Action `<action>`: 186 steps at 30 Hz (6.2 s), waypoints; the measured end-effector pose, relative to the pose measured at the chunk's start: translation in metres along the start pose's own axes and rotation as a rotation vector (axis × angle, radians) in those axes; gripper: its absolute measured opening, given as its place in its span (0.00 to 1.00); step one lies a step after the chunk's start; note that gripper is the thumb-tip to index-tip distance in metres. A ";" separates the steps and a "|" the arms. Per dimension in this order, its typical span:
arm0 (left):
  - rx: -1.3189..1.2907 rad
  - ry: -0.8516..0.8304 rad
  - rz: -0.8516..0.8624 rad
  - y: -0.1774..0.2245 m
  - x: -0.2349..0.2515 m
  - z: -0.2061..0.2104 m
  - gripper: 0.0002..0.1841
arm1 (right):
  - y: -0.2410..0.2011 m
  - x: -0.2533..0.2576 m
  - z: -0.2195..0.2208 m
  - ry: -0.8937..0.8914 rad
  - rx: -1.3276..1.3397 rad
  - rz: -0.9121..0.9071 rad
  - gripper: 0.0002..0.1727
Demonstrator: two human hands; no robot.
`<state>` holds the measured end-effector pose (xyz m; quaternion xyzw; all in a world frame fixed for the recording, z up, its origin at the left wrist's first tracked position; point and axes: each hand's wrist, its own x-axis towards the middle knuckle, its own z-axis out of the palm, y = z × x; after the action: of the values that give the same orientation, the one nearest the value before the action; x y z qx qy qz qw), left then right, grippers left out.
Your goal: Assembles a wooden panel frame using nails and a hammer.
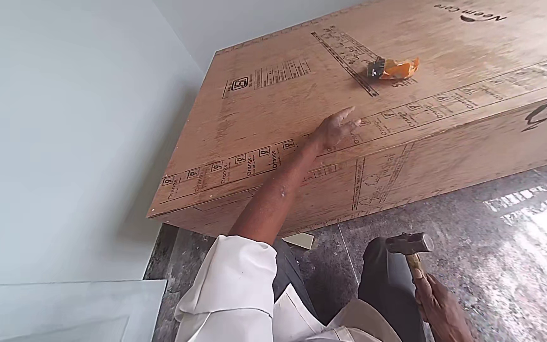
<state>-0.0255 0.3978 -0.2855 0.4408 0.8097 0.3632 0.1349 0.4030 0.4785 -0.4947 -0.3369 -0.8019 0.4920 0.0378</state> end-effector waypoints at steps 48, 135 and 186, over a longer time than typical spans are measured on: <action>0.529 -0.048 -0.076 -0.034 -0.063 -0.041 0.38 | -0.041 0.045 -0.009 0.161 0.097 -0.269 0.41; -0.376 -0.192 0.365 0.070 0.093 0.084 0.23 | -0.300 0.119 -0.206 0.301 -0.353 -0.258 0.28; 0.486 -0.208 0.333 0.070 0.065 0.084 0.35 | -0.176 0.095 -0.136 0.432 0.268 -0.234 0.24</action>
<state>0.0259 0.5141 -0.2883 0.6216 0.7713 0.1290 0.0460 0.2942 0.5869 -0.3070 -0.3311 -0.7364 0.5027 0.3088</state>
